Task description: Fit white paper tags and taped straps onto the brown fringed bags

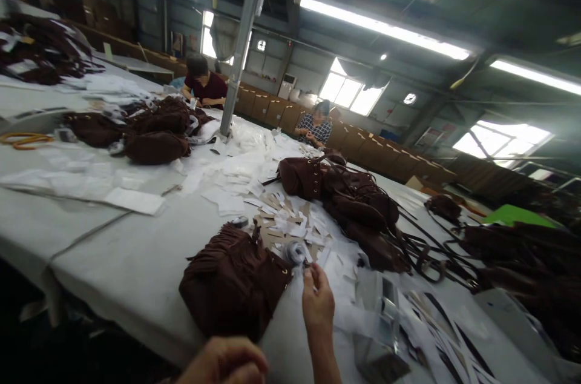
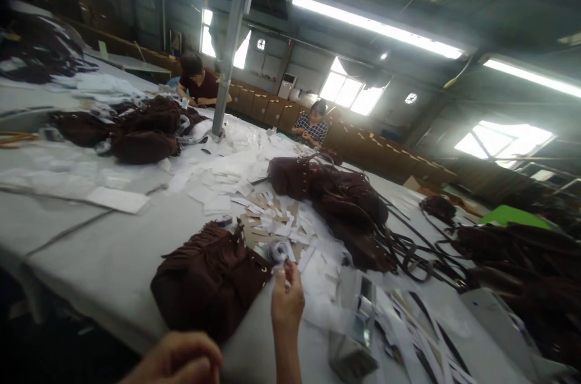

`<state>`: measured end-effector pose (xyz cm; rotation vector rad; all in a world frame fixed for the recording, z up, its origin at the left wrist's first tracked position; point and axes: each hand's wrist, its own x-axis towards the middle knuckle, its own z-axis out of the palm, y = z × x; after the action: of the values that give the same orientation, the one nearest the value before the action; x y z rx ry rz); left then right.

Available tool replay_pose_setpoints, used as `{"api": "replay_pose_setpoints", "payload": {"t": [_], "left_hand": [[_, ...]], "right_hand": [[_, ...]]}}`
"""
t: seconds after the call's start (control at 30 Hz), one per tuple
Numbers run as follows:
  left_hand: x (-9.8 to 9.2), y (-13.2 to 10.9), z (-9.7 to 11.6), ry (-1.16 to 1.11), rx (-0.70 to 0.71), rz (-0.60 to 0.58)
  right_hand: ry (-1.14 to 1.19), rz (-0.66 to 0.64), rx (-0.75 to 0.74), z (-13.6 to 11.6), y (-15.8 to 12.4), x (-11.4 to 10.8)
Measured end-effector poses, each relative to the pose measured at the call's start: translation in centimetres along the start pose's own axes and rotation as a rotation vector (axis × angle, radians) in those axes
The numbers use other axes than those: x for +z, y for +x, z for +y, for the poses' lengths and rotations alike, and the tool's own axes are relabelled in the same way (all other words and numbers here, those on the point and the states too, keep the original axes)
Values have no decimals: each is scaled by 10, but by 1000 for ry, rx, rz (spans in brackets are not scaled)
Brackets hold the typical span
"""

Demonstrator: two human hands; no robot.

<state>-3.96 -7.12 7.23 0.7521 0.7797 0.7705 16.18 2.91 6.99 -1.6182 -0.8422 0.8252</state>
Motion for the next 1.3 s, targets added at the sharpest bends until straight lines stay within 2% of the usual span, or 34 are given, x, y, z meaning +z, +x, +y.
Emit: {"api": "replay_pose_setpoints", "payload": {"t": [0.03, 0.07, 0.1, 0.13, 0.17, 0.23, 0.3, 0.37, 0.47, 0.53, 0.6, 0.63, 0.73, 0.8, 0.87, 0.97, 1.07, 1.17, 1.23, 1.3], "left_hand": [[-18, 1, 19, 261, 224, 92], [-38, 4, 37, 496, 445, 275], [-58, 10, 50, 685, 594, 424], [-75, 16, 59, 852, 675, 497], [-89, 23, 62, 1000, 683, 507], [-102, 34, 53, 1160, 582, 407], [-99, 38, 29, 1170, 483, 335], [-87, 34, -2, 1117, 458, 331], [-64, 24, -43, 988, 467, 405], [-51, 23, -61, 892, 458, 440], [-40, 25, -71, 800, 441, 441], [-35, 27, -73, 763, 440, 445], [-26, 31, -71, 721, 460, 479], [-27, 32, -66, 744, 421, 432], [-30, 31, -63, 732, 353, 405], [-37, 31, -62, 678, 303, 430], [-44, 35, -63, 725, 295, 413], [-57, 34, -62, 787, 281, 405], [-68, 30, -56, 826, 273, 371], [-75, 26, -43, 885, 262, 305]], "right_hand": [[-102, -85, -123, 5, -16, 4], [-203, -188, -262, 12, -33, 10], [-280, -272, -391, 20, -51, 17], [-346, -345, -492, 30, -67, 24], [-406, -389, -571, 41, -79, 31], [-490, -442, -641, 60, -90, 36], [-514, -495, -610, 72, -84, 26], [-446, -570, -524, 73, -69, 1], [-219, -688, -321, 53, -47, -37], [-147, -542, -223, 29, -38, -45], [-197, -382, -293, 5, -35, -32], [-225, -355, -368, -5, -35, -19], [-373, -547, -589, -17, -40, 25], [-515, -654, -617, -11, -42, 43], [-647, -644, -578, 3, -39, 45], [-781, -497, -567, 28, -26, 17], [-879, -260, -537, 49, -12, -34], [-900, -73, -390, 61, -7, -86], [-778, -61, -279, 60, -11, -107], [-598, -92, -259, 48, -20, -108]]}}
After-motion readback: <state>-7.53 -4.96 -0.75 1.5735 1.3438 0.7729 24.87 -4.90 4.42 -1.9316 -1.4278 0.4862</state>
